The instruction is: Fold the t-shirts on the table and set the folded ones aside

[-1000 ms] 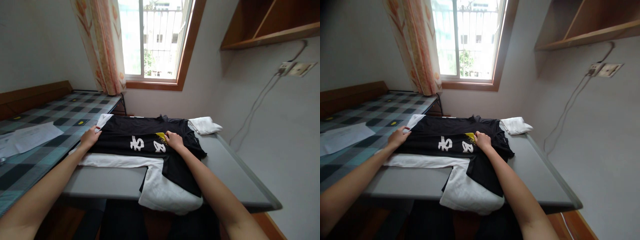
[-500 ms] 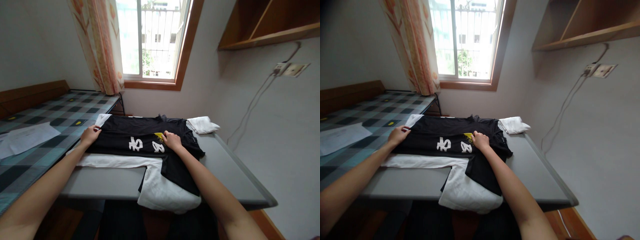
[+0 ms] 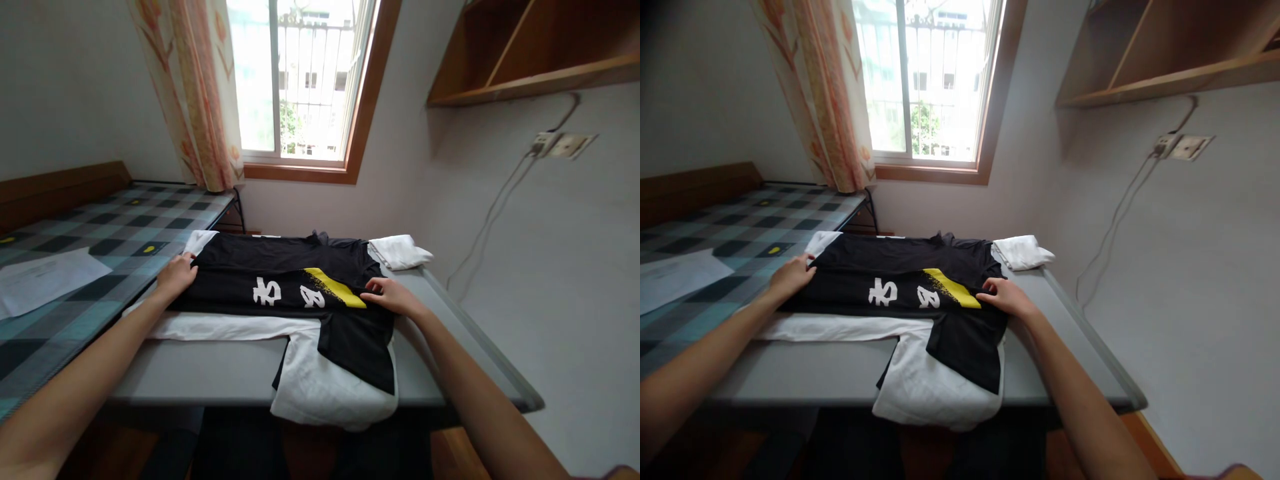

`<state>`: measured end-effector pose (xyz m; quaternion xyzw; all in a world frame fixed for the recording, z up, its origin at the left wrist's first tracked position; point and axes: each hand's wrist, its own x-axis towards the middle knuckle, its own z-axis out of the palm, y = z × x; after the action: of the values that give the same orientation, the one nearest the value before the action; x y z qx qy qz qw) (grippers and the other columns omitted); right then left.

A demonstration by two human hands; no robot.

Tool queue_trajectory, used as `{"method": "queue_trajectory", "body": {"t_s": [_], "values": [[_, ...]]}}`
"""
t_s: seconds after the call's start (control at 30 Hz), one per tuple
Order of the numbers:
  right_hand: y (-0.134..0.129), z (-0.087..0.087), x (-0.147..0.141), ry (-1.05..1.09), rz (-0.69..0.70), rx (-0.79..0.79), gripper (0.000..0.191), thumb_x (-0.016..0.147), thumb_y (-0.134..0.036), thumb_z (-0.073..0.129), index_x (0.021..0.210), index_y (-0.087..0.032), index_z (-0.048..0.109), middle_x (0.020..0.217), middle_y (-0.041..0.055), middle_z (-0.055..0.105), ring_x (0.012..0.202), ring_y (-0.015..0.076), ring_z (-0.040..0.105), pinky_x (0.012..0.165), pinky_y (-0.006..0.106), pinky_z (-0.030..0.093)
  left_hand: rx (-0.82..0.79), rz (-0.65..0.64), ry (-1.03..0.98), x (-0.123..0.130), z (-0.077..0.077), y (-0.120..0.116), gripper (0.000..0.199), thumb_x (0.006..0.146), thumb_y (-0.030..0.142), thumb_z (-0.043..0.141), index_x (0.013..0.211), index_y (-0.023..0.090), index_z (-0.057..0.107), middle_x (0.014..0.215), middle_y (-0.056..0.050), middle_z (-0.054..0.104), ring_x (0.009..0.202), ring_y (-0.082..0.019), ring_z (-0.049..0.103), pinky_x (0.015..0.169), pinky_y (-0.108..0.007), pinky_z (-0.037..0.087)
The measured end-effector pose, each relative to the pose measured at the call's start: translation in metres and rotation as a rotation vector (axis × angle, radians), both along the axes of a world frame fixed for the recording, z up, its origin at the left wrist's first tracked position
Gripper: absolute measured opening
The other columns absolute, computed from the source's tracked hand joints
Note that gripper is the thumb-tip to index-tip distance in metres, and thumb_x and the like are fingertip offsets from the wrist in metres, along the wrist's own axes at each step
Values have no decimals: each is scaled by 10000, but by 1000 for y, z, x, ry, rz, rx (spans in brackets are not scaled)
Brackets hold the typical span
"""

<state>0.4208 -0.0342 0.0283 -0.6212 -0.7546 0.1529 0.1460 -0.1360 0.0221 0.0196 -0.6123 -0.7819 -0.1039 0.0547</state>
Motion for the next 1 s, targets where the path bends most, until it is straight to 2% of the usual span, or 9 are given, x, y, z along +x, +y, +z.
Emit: {"method": "queue_trajectory", "body": {"t_s": [0.1,0.17,0.33,0.43,0.53,0.63,0.77,0.9,1.0], "values": [[-13,-1,30,208,28,-32,409,706,-567,700,866,-195,754,866,81,742,791,236,650,696,301,480,97,-18,120,27,4,2,411,872,257,483,1254,193,620,1268,-194,573,1157,-399,535,889,-484,442],[-18,-3,41,345,29,-68,470,691,-621,693,845,-183,765,838,81,742,779,241,645,693,312,484,135,-124,96,54,6,8,367,886,287,487,1206,206,649,1251,-170,586,1183,-392,511,919,-494,423],[-20,-25,46,665,-87,-68,574,668,-700,690,832,-154,755,805,83,728,741,232,638,634,306,484,-31,-544,-250,138,1,25,342,935,400,459,1050,182,696,1049,-90,688,956,-231,639,813,-313,472],[-15,-41,50,746,-124,4,559,687,-688,683,854,-159,750,830,82,733,757,235,646,656,315,493,-68,-675,-277,184,-6,27,370,934,463,467,985,199,722,998,-76,695,898,-208,649,763,-275,463],[-8,-49,54,673,-147,125,500,716,-640,670,819,-157,750,810,85,735,748,238,642,690,336,490,-31,-711,-241,218,-11,28,372,929,493,479,924,215,725,947,-65,691,866,-204,647,738,-272,453],[-5,-50,53,533,-174,222,434,746,-584,633,775,-165,744,764,87,733,728,245,642,701,349,478,-45,-758,-263,238,-15,34,312,907,458,532,880,203,709,916,-60,687,843,-199,639,717,-268,452],[-5,-49,46,424,-193,254,362,771,-521,587,743,-188,724,738,84,728,702,240,650,687,343,464,-26,-851,-275,247,-20,43,197,883,351,571,854,188,677,916,-60,674,825,-188,627,717,-264,456],[-6,-51,42,381,-253,294,350,750,-527,601,764,-194,705,639,60,680,616,218,614,642,332,455,-5,-842,-271,247,-22,41,203,916,366,527,885,207,650,934,-57,684,842,-200,637,718,-275,457],[-5,-51,42,442,-254,319,390,739,-569,606,759,-190,693,629,59,666,610,210,601,627,325,460,-10,-816,-252,246,-22,38,244,952,409,466,941,232,633,930,-50,699,842,-213,653,698,-279,452]]}}
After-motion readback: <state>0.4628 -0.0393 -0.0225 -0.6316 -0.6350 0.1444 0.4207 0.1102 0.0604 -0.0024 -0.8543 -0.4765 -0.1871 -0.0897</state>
